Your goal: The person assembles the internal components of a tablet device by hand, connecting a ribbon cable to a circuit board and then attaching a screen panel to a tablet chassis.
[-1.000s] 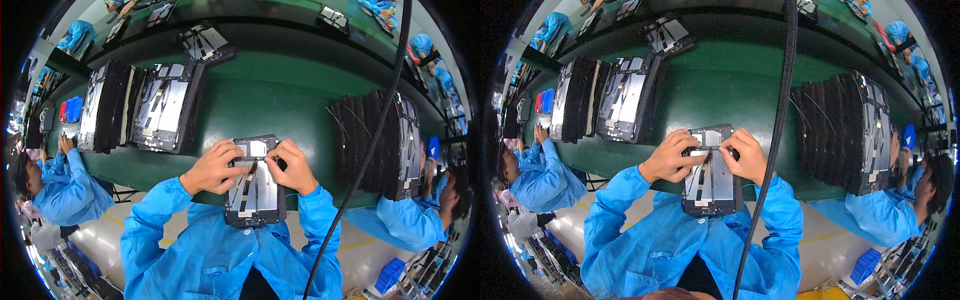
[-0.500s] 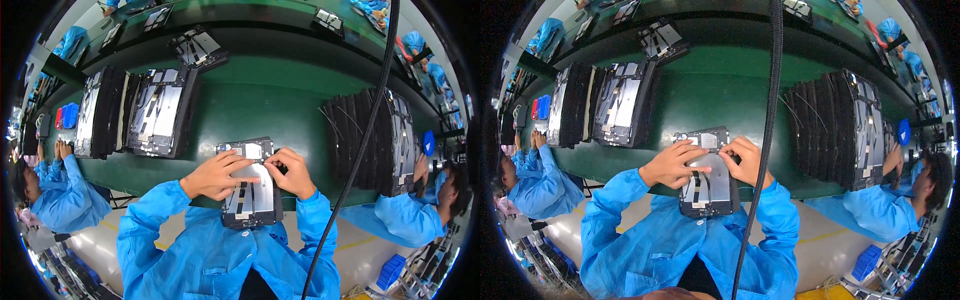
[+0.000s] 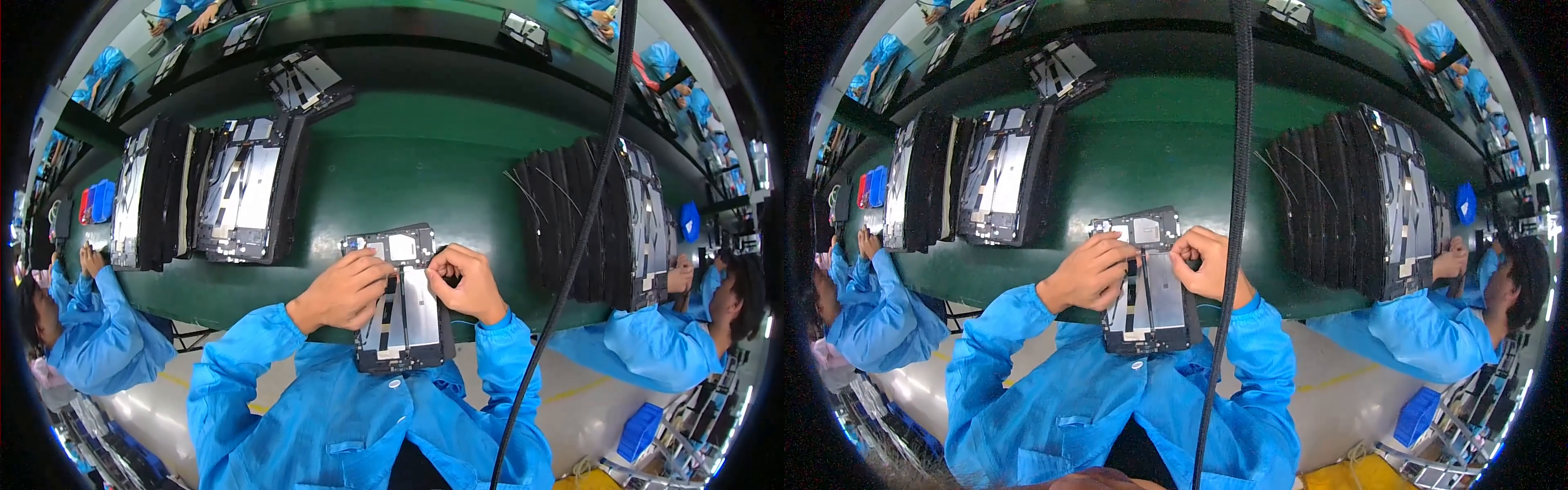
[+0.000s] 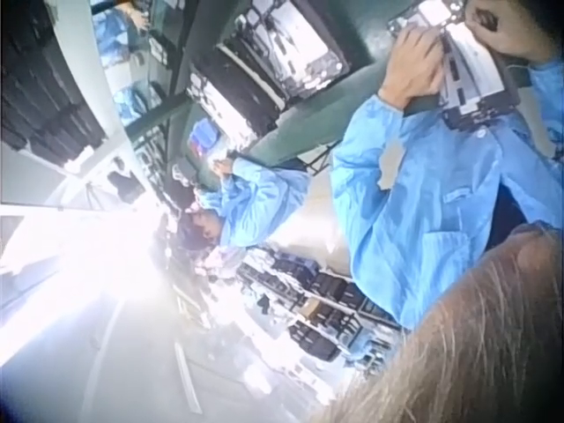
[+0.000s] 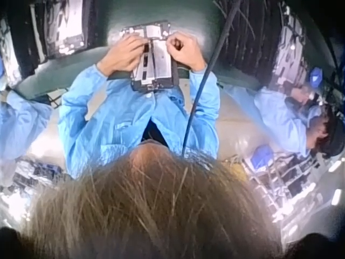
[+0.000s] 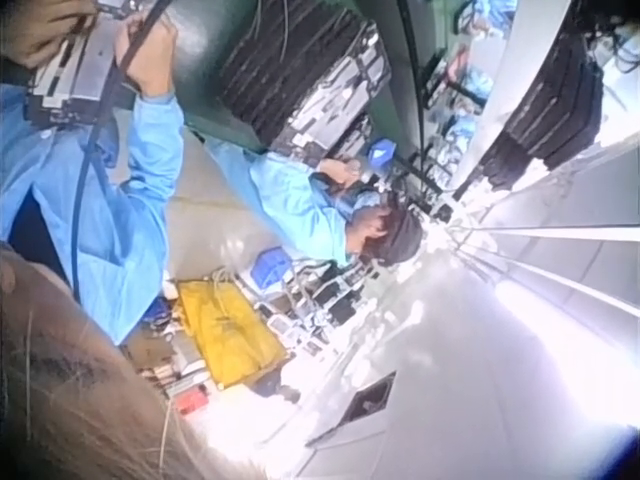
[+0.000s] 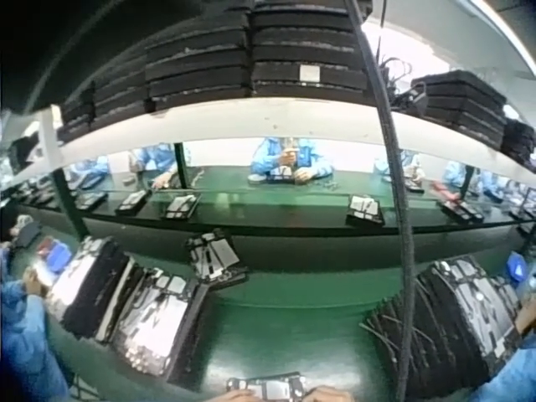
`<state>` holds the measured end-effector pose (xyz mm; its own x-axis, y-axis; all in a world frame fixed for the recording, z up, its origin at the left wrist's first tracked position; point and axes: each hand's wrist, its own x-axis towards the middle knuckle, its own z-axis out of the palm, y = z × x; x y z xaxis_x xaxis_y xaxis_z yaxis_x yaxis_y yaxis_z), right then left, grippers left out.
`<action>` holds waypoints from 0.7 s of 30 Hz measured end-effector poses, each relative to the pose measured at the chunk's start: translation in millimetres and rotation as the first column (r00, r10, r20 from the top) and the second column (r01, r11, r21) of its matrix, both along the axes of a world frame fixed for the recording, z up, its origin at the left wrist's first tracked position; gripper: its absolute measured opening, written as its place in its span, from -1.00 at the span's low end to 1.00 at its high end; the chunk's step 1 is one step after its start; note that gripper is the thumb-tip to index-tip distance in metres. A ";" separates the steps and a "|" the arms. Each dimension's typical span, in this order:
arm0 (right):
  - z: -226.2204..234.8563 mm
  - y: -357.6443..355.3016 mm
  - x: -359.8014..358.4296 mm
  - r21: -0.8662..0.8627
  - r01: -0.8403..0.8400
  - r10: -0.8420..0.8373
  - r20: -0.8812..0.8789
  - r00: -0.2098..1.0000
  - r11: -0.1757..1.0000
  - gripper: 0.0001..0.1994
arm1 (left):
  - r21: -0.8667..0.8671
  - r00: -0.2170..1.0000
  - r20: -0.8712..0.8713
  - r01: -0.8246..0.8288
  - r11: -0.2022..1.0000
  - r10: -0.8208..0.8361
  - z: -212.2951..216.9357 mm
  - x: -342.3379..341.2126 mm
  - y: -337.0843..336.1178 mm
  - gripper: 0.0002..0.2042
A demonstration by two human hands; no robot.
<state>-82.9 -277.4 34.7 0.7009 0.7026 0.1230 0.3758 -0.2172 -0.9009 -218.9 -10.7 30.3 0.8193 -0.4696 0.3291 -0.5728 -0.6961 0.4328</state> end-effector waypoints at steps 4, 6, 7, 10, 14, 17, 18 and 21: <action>1.8 2.3 0.7 0.001 0.034 -0.034 0.004 0.999 0.999 -0.91 | 0.002 0.999 0.022 -0.045 0.999 0.045 7.6 3.0 -11.3 -0.60; 3.0 0.9 2.2 -0.002 0.047 -0.046 0.007 0.999 0.999 -0.91 | 0.064 0.996 0.015 -0.084 0.994 0.084 14.1 6.0 -17.4 -0.43; 3.3 -0.2 2.8 -0.005 0.048 -0.048 0.009 0.999 0.999 -0.91 | 0.061 0.997 0.016 -0.083 0.995 0.082 14.7 8.3 -20.5 -0.43; 2.8 -1.0 2.7 -0.012 0.074 -0.074 0.011 0.997 0.997 -0.91 | 0.092 0.995 0.022 -0.095 0.991 0.094 14.6 11.6 -23.7 -0.42; 8.5 -3.1 2.6 -0.051 0.089 -0.093 -0.082 0.992 0.995 -0.90 | 0.041 0.993 0.013 -0.119 0.992 0.119 7.1 13.3 -26.1 -0.41; 8.9 -5.0 3.7 -0.096 0.068 -0.080 -0.131 0.988 0.993 -0.88 | -0.005 0.989 0.018 -0.145 0.989 0.145 5.4 13.2 -29.1 -0.40; 8.4 -5.3 4.1 -0.100 0.063 -0.074 -0.115 0.991 0.993 -0.88 | -0.021 0.989 0.014 -0.150 0.988 0.150 5.3 14.0 -29.8 -0.40; 9.4 -4.7 4.4 -0.100 0.072 -0.084 -0.118 0.989 0.992 -0.86 | -0.015 0.986 -0.003 -0.168 0.986 0.168 4.5 15.1 -33.2 -0.39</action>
<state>-78.5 -282.1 44.1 0.7598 0.6494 -0.0314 0.2431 -0.3286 -0.9127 -203.8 -43.9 34.7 0.8864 -0.3204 0.3342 -0.4480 -0.7754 0.4450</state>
